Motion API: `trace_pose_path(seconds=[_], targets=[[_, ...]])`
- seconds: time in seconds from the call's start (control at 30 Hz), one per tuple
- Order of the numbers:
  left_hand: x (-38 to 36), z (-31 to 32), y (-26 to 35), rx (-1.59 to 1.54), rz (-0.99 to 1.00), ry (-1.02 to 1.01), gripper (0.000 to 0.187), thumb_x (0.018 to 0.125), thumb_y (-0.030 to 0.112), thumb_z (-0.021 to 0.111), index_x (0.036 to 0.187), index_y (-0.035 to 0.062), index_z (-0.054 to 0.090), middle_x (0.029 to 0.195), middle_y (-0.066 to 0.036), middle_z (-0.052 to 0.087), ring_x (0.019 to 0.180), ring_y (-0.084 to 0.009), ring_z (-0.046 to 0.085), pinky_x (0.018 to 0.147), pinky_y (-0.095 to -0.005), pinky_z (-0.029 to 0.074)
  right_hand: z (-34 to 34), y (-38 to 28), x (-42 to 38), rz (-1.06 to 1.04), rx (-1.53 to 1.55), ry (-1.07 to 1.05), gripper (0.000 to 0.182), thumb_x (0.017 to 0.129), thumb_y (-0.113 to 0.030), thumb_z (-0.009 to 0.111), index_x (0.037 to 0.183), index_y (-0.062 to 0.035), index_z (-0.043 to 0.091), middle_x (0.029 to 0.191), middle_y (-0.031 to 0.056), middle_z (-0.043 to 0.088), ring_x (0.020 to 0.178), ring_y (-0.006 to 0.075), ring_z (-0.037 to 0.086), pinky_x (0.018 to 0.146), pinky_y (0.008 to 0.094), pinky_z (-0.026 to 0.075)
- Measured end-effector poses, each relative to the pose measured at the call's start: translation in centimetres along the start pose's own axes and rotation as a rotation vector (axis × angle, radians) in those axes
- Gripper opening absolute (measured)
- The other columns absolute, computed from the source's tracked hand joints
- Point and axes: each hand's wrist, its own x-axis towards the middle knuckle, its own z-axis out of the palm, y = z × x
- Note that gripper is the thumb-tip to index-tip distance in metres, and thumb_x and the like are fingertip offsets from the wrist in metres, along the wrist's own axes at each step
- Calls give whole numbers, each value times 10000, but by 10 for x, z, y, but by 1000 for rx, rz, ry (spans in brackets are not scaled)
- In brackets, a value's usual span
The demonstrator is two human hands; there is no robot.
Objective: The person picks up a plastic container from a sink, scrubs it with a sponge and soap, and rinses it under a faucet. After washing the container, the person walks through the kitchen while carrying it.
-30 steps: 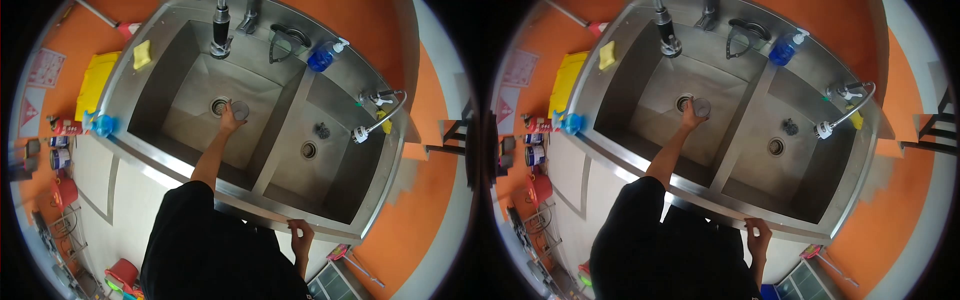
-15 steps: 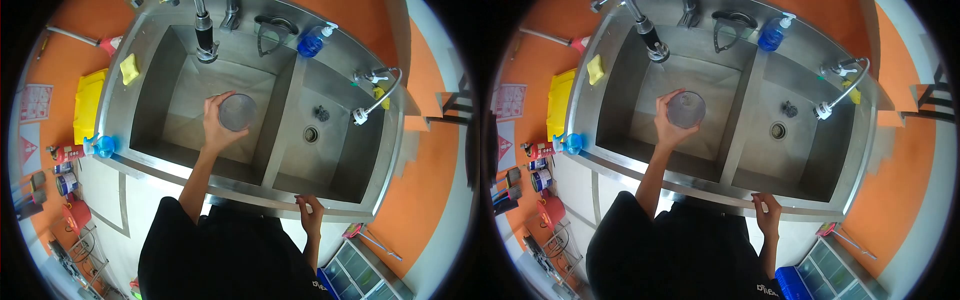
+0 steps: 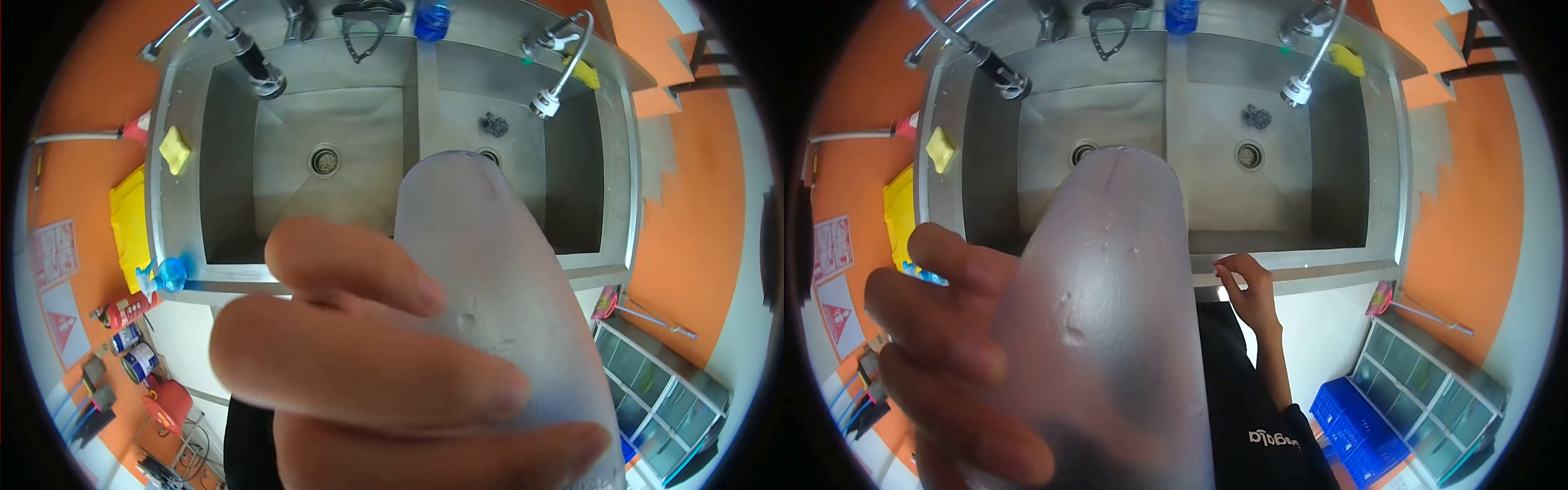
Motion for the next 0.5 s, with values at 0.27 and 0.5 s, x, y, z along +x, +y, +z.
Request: trace_pose_path(seconds=[0.27, 0.5], targets=[[3, 35, -2, -49, 30, 9, 813, 494, 524, 780, 1117, 82, 500, 901, -45, 542, 816, -217, 493, 674, -364, 401, -36, 37, -12, 30, -114, 149, 70, 777, 5, 609, 847, 5, 613, 822, 129, 633, 771, 243, 625, 667, 295, 479], [-109, 131, -50, -211, -775, -223, 699, 484, 167, 813, 1108, 18, 536, 1032, -135, 566, 915, -268, 551, 791, -356, 449, -158, 110, 142, -204, -234, 345, 274, 792, -36, 586, 1063, -6, 560, 969, 133, 603, 854, 229, 596, 720, 299, 465]])
